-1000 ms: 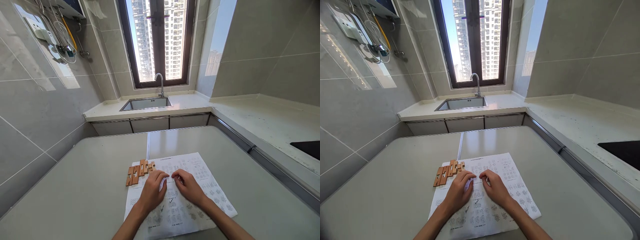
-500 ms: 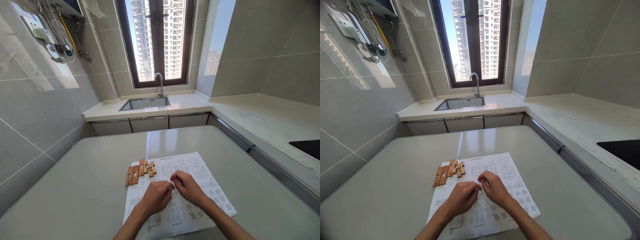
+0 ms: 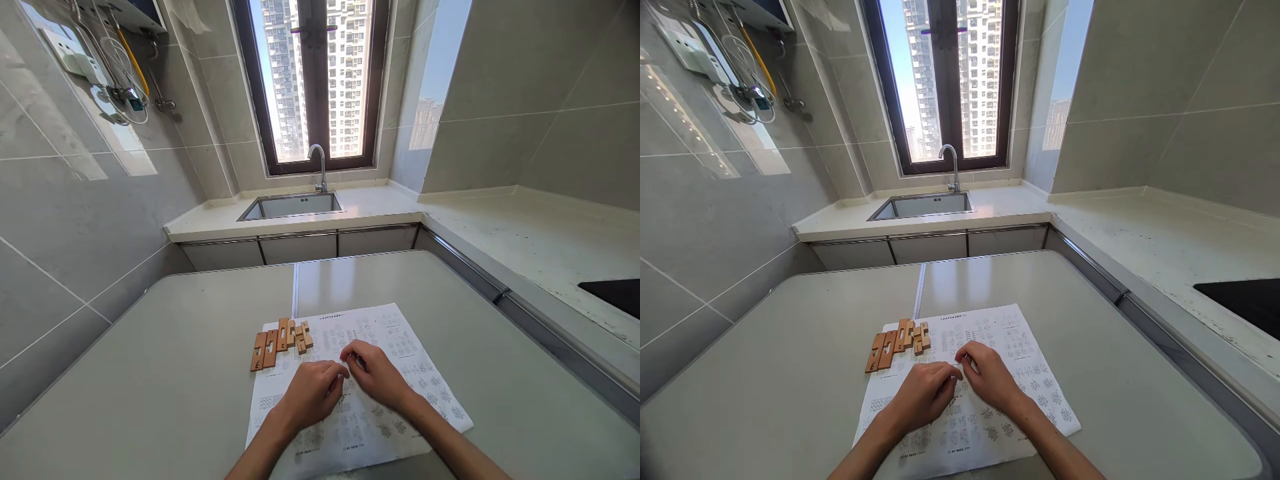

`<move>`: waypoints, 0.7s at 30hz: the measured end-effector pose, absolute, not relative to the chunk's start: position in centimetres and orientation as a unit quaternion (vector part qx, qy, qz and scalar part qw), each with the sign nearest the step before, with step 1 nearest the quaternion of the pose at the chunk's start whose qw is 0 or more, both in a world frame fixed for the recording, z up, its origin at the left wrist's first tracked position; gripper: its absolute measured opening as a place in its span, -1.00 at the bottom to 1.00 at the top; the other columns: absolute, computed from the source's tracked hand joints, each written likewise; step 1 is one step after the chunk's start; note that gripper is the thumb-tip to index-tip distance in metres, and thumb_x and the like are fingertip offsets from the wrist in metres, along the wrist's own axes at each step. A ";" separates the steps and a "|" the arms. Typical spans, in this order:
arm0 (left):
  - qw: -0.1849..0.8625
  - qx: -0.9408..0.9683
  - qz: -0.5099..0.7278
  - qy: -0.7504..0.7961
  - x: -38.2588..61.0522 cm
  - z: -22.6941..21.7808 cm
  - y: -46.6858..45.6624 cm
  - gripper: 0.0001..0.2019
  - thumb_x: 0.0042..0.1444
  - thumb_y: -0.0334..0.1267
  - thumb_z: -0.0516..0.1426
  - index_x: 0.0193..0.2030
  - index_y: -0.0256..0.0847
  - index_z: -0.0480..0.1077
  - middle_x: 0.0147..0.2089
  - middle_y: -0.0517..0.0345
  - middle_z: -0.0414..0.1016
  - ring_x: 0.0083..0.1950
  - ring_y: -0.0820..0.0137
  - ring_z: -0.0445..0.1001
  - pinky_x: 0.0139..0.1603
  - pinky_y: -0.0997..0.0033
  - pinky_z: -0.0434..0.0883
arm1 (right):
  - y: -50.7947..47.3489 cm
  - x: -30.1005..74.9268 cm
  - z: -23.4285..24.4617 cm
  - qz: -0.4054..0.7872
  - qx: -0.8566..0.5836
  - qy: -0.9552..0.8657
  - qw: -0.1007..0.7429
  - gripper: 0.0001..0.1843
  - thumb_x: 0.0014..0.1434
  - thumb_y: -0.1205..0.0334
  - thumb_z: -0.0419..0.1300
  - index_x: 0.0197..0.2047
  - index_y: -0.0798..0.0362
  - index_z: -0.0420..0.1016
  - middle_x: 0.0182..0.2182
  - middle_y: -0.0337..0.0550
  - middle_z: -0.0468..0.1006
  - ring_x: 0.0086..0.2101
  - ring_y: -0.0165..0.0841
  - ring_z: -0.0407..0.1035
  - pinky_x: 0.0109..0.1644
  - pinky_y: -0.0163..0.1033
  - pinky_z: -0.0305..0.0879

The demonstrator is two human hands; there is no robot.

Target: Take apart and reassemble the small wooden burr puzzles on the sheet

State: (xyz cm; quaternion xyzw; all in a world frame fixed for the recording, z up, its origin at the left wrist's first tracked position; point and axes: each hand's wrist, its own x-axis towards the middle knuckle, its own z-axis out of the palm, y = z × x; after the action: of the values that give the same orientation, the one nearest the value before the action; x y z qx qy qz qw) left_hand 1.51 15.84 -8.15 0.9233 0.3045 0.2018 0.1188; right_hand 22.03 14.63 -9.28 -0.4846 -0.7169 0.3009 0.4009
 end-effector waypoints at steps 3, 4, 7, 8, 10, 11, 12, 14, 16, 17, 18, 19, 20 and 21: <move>0.117 0.924 0.199 0.306 1.6 -8.1 15.8 -0.78 0.26 -0.48 0.03 -0.11 -0.13 0.45 -0.27 0.17 0.63 -0.31 0.33 0.60 -0.32 0.40 0.37 | 14.7 22.0 -9.3 0.304 -0.484 -0.717 0.398 -0.75 0.33 0.43 0.06 -0.20 -0.03 0.54 -0.26 -0.20 0.64 -0.26 -0.27 0.48 -0.20 -0.22 0.32; 0.117 0.923 0.199 0.306 1.6 -8.0 15.8 -0.78 0.27 -0.47 0.03 -0.11 -0.13 0.45 -0.27 0.17 0.63 -0.31 0.33 0.60 -0.32 0.40 0.37 | 14.7 22.0 -9.2 0.305 -0.484 -0.718 0.398 -0.75 0.33 0.42 0.06 -0.20 -0.03 0.54 -0.26 -0.20 0.64 -0.26 -0.27 0.48 -0.20 -0.21 0.32; 0.116 0.924 0.199 0.306 1.6 -8.0 15.8 -0.78 0.28 -0.47 0.04 -0.11 -0.13 0.45 -0.27 0.17 0.63 -0.30 0.33 0.60 -0.32 0.40 0.37 | 14.7 22.1 -9.2 0.305 -0.485 -0.717 0.396 -0.76 0.34 0.41 0.06 -0.20 -0.03 0.54 -0.26 -0.20 0.63 -0.27 -0.27 0.47 -0.21 -0.21 0.32; 0.116 0.924 0.199 0.306 1.5 -8.0 15.8 -0.78 0.28 -0.47 0.03 -0.11 -0.13 0.45 -0.27 0.17 0.63 -0.31 0.33 0.60 -0.32 0.40 0.37 | 14.7 22.1 -9.2 0.305 -0.486 -0.717 0.395 -0.76 0.34 0.41 0.06 -0.20 -0.03 0.53 -0.26 -0.20 0.63 -0.27 -0.27 0.47 -0.21 -0.21 0.32; 0.117 0.924 0.197 0.307 1.5 -8.0 15.8 -0.78 0.28 -0.47 0.03 -0.10 -0.13 0.45 -0.27 0.17 0.63 -0.31 0.33 0.60 -0.32 0.40 0.36 | 14.7 22.1 -9.3 0.306 -0.487 -0.717 0.393 -0.76 0.34 0.41 0.06 -0.20 -0.03 0.53 -0.26 -0.21 0.63 -0.28 -0.28 0.47 -0.22 -0.22 0.31; 0.116 0.924 0.197 0.307 1.5 -8.0 15.8 -0.78 0.28 -0.47 0.03 -0.10 -0.13 0.45 -0.27 0.18 0.63 -0.31 0.33 0.60 -0.32 0.40 0.36 | 14.7 22.1 -9.3 0.306 -0.487 -0.717 0.393 -0.76 0.34 0.41 0.05 -0.20 -0.03 0.53 -0.26 -0.21 0.63 -0.28 -0.28 0.47 -0.22 -0.22 0.32; 0.116 0.924 0.197 0.307 1.5 -8.0 15.8 -0.78 0.28 -0.47 0.03 -0.10 -0.13 0.44 -0.27 0.18 0.63 -0.31 0.33 0.59 -0.32 0.40 0.36 | 14.7 22.1 -9.3 0.306 -0.486 -0.717 0.394 -0.76 0.34 0.41 0.05 -0.20 -0.03 0.53 -0.26 -0.21 0.63 -0.29 -0.28 0.47 -0.22 -0.22 0.32; 0.114 0.924 0.197 0.307 1.5 -8.0 15.8 -0.79 0.28 -0.47 0.03 -0.11 -0.13 0.44 -0.27 0.19 0.62 -0.31 0.34 0.59 -0.32 0.40 0.35 | 14.7 22.1 -9.3 0.305 -0.485 -0.718 0.396 -0.76 0.34 0.41 0.05 -0.20 -0.03 0.53 -0.26 -0.20 0.63 -0.29 -0.28 0.47 -0.22 -0.22 0.32; 0.110 0.925 0.197 0.306 1.5 -8.0 15.8 -0.79 0.28 -0.47 0.03 -0.12 -0.13 0.43 -0.28 0.19 0.62 -0.32 0.34 0.59 -0.33 0.40 0.34 | 14.7 22.1 -9.4 0.304 -0.484 -0.718 0.397 -0.76 0.34 0.40 0.06 -0.19 -0.03 0.53 -0.26 -0.19 0.63 -0.28 -0.28 0.48 -0.21 -0.22 0.33; 0.109 0.925 0.198 0.306 1.5 -7.9 15.8 -0.79 0.28 -0.47 0.03 -0.12 -0.13 0.43 -0.28 0.18 0.62 -0.32 0.34 0.59 -0.33 0.40 0.34 | 14.7 22.1 -9.4 0.303 -0.483 -0.718 0.398 -0.76 0.34 0.40 0.06 -0.19 -0.03 0.53 -0.26 -0.19 0.63 -0.28 -0.28 0.48 -0.21 -0.22 0.33; 0.107 0.925 0.198 0.306 1.6 -7.9 15.8 -0.79 0.27 -0.48 0.03 -0.12 -0.13 0.43 -0.28 0.18 0.62 -0.32 0.34 0.59 -0.33 0.40 0.34 | 14.7 22.1 -9.4 0.303 -0.483 -0.719 0.398 -0.76 0.34 0.40 0.06 -0.19 -0.03 0.53 -0.27 -0.19 0.63 -0.27 -0.27 0.48 -0.21 -0.21 0.33; 0.107 0.925 0.198 0.306 1.6 -7.9 15.8 -0.79 0.27 -0.48 0.03 -0.12 -0.13 0.43 -0.28 0.18 0.62 -0.32 0.34 0.59 -0.34 0.40 0.34 | 14.7 22.1 -9.4 0.302 -0.483 -0.719 0.399 -0.77 0.34 0.40 0.06 -0.20 -0.03 0.53 -0.27 -0.19 0.63 -0.27 -0.27 0.48 -0.21 -0.21 0.34; 0.107 0.925 0.198 0.305 1.6 -8.0 15.9 -0.79 0.27 -0.48 0.03 -0.12 -0.13 0.43 -0.29 0.18 0.62 -0.32 0.34 0.59 -0.34 0.40 0.34 | 14.7 22.1 -9.4 0.302 -0.482 -0.719 0.399 -0.77 0.34 0.39 0.06 -0.20 -0.03 0.53 -0.27 -0.18 0.63 -0.26 -0.27 0.49 -0.20 -0.21 0.34; 0.107 0.926 0.198 0.305 1.6 -8.0 15.9 -0.78 0.27 -0.48 0.03 -0.12 -0.13 0.44 -0.29 0.18 0.62 -0.32 0.34 0.59 -0.34 0.40 0.34 | 14.7 22.1 -9.3 0.301 -0.482 -0.719 0.400 -0.76 0.34 0.39 0.06 -0.20 -0.03 0.53 -0.27 -0.18 0.63 -0.26 -0.27 0.49 -0.20 -0.21 0.34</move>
State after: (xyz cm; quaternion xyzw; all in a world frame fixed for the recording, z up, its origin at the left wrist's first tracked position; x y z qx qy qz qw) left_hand 1.57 15.87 -7.98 0.9255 0.3046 0.1978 0.1075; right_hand 22.13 14.72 -9.34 -0.4816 -0.7192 0.3013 0.4000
